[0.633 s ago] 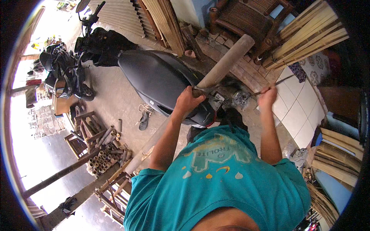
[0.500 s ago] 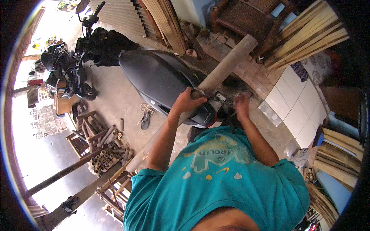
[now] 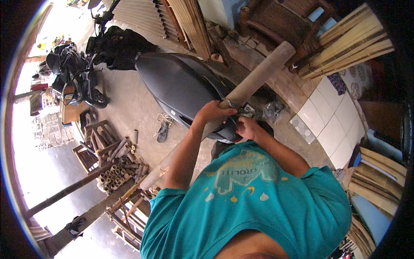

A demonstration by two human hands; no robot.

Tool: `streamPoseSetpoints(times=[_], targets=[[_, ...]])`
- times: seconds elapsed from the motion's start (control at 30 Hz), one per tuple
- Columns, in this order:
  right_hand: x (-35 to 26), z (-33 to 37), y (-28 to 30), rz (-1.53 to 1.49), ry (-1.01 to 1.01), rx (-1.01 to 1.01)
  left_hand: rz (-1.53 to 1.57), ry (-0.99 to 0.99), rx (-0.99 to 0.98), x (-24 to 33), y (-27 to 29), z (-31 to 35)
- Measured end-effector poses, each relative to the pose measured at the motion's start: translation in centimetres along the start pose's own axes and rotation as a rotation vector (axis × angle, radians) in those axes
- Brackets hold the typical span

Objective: The person retrieves a long bamboo pole from a rack, walks to a parked scooter, and secures the pole to the scooter's rear using a rope. The person also briefly opens the scooter's seat storage to retrieve a rope and a small box before closing it.

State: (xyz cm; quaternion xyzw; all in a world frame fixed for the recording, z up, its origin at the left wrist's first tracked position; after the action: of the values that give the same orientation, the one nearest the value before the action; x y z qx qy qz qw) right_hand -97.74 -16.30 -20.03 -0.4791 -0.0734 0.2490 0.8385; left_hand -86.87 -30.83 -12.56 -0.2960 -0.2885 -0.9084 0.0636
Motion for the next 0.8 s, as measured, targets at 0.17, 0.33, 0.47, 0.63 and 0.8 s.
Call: streamPoseSetpoints(times=[0.17,0.33,0.47,0.63,0.8], targets=[[-4.2,2.5,-7.0,0.695,0.606,-0.234,0.075,-0.056,-0.096,2.4,0.6,1.3],[-4.4,0.5,-5.8,0.618,0.533,-0.315,0.049,-0.035,-0.150,2.4,0.2,1.4],[-2.6,-0.4,-6.4,-0.081,-0.058,-0.022,-0.004,0.025,-0.112,0.6,-0.1,0.2],[-5.9,-0.4,-3.5,1.310,0.680,0.057,-0.032,-0.122,0.153,2.4,1.2,1.9],[-10.0,4.4,-5.0,0.945,-0.077,0.377,0.005,-0.235,0.474,3.1,2.6,4.2]])
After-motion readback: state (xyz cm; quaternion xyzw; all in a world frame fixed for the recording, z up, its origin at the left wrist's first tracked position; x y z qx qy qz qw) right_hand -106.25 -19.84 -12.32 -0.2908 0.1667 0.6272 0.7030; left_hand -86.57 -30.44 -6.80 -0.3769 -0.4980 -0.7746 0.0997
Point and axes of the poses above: each hand's wrist, its own z-axis away from the middle knuckle, its own y-axis out of the back of the hand, x = y × z, the point moved 5 cm from there along -z, towards the middle knuckle
